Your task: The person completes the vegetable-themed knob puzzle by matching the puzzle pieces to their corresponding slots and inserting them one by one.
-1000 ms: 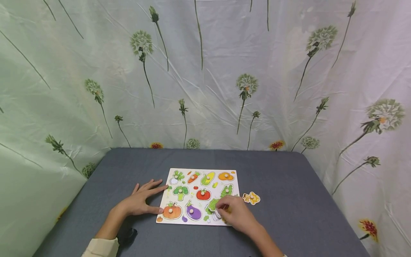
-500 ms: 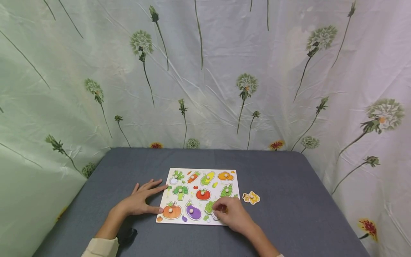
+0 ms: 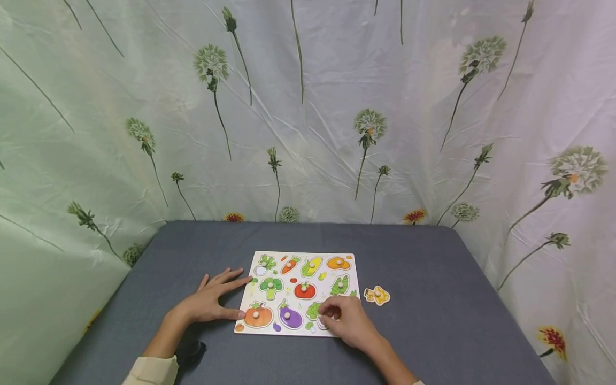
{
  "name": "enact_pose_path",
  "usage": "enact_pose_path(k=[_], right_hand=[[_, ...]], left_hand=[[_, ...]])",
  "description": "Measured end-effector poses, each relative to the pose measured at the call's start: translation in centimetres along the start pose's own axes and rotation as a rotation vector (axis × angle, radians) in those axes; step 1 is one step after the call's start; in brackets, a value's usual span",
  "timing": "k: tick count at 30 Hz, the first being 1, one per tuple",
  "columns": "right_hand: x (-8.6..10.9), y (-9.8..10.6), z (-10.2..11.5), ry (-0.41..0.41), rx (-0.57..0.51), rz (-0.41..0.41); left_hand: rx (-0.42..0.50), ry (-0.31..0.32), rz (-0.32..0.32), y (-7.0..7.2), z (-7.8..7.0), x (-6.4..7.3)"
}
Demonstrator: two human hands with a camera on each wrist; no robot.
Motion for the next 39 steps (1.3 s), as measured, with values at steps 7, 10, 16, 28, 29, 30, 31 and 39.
enact_pose_path(k=[7,10,16,28,29,30,31,39], right_hand=[[0.01,0.14,-0.12,-0.018,0.023,-0.018],[0.03,0.20,-0.13,-0.027,0.034,-0.019],[0.06,0.15,-0.09,-0.020,0.038,-0.008],[0.28,0.23,-0.48,-0.044,0.045,-0.021],[0.29,0.24,-0.48,-0.042,0.043,-0.023],[0.30,0.24,-0.47,-0.038,0.040,-0.025],[0.32,0.23,-0.46,-0.035,0.037,-0.027],[0.53,0.19,-0.20,0.016,0.029,-0.050]], left_hand=[[-0.009,0.003,-0.003,-0.08,0.12,-0.16],[-0.009,-0.001,-0.004,-0.11,0.15,-0.21],[-0.003,-0.007,-0.007,0.03,0.10,-0.25],[-0.002,-0.004,-0.005,0.06,-0.04,-0.23],[-0.002,-0.004,-0.006,0.07,-0.04,-0.22],[-0.001,-0.003,-0.005,0.08,-0.04,-0.21],[-0.002,-0.003,-0.004,0.07,-0.04,-0.19],[0.002,0.003,0.005,-0.07,0.08,-0.04]])
Point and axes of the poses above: each hand's wrist, its own x-axis away from the middle knuckle, its own y-axis out of the back of the hand, z = x × y, the point moved 8 cm from there along -x, towards the middle knuckle, and after that the axes turned 11 degrees about -z, right-handed, at the moved point
